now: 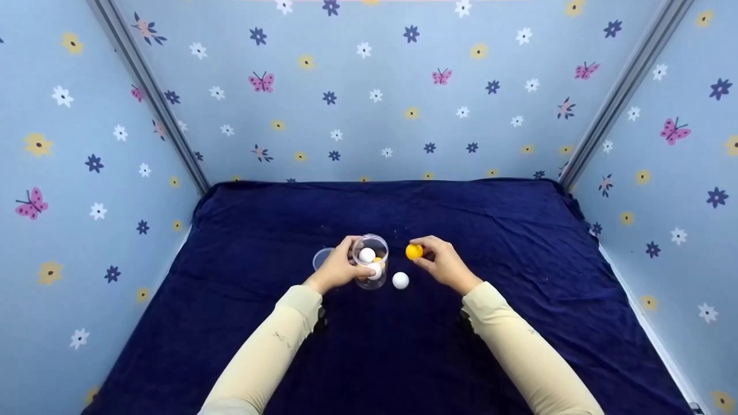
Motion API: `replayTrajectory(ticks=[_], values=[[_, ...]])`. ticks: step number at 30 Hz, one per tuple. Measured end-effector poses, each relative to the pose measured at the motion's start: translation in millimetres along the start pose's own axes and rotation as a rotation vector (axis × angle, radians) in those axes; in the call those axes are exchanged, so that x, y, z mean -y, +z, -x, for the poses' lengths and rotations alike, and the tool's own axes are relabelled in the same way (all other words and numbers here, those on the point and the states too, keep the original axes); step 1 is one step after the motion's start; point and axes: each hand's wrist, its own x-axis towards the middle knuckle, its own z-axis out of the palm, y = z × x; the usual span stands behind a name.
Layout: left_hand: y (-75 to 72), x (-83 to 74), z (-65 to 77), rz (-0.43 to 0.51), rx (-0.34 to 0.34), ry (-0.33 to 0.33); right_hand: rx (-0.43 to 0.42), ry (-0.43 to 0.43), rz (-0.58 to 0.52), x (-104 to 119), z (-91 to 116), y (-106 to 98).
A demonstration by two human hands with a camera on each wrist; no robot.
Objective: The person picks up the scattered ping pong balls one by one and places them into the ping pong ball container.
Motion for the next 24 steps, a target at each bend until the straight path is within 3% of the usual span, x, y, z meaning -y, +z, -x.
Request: replayTrajectory(ticks=[24], values=[[0.3, 0.0, 0.5, 0.009, 0.002, -0.014, -0.037, -0.012, -0.029, 17, -8, 0]])
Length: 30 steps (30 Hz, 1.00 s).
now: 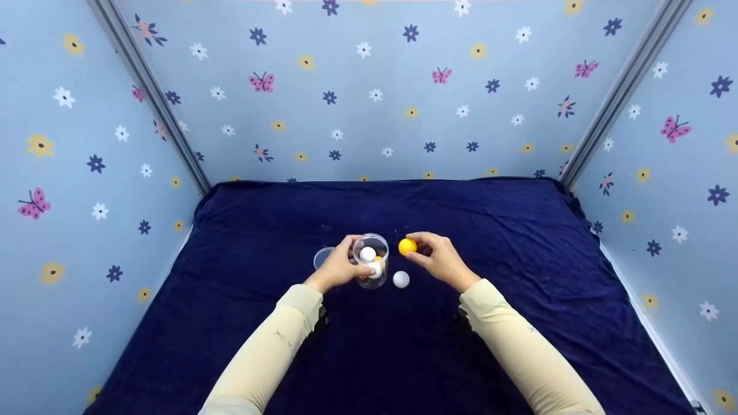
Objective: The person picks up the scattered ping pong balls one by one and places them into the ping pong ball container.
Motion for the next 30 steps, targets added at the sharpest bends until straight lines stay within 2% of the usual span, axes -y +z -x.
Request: replayTrajectory(ticks=[9, 30], values=[[-0.6, 1.4, -0.6, -0.024, -0.019, 0.015, -0.007, -0.013, -0.029, 7, -5, 6], [-1.6, 1.3, -1.2, -0.034, -0.010, 0.020, 0.005, -0.042, -0.007, 26, -18, 28]])
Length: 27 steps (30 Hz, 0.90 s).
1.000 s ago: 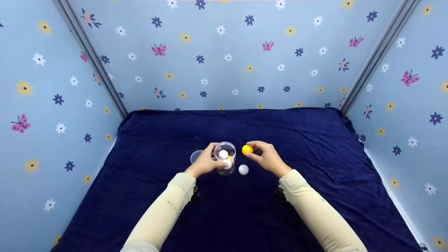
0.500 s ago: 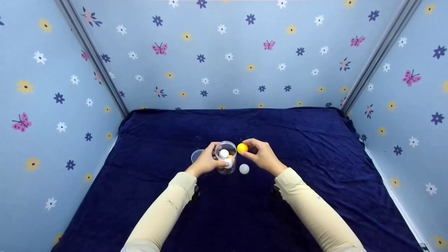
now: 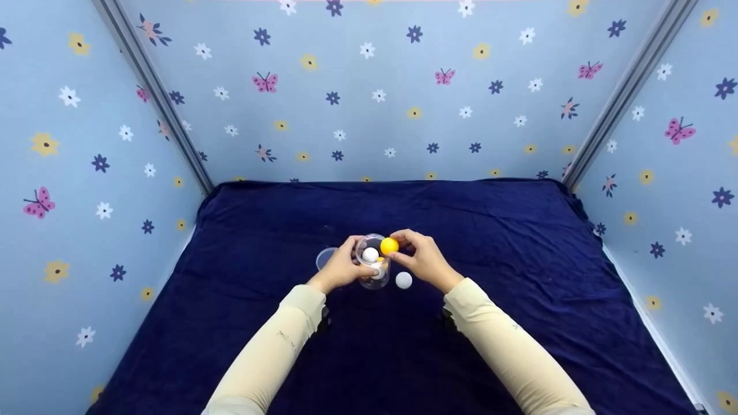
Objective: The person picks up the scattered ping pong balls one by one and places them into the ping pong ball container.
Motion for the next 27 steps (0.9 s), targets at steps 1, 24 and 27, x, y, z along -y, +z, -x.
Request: replayTrajectory(ticks=[1, 24, 27], values=[[0.1, -0.1, 0.2, 0.001, -0.001, -0.001, 0.002, 0.000, 0.002, 0, 0, 1], [1.4, -0.6, 3.0, -0.012, 0.000, 0.005, -0.017, -0.021, 0.036, 5, -5, 23], [1.0, -0.3, 1.3, -0.005, 0.001, 0.011, -0.031, -0.017, 0.052, 4, -7, 25]])
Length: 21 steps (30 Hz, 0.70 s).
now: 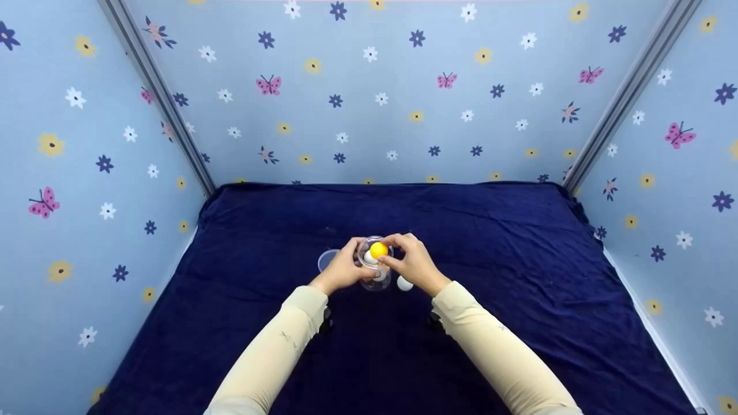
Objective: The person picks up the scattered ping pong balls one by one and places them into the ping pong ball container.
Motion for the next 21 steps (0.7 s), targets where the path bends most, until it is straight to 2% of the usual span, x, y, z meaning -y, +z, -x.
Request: replayTrajectory(ticks=[11, 21], values=[[-1.2, 1.2, -1.4, -0.035, -0.002, 0.007, 0.006, 0.000, 0.023, -0.7, -3.3, 4.3], [-0.2, 1.7, -2.0, 0.003, 0.014, -0.001, -0.016, -0.025, 0.056, -3.2, -3.5, 9.8]])
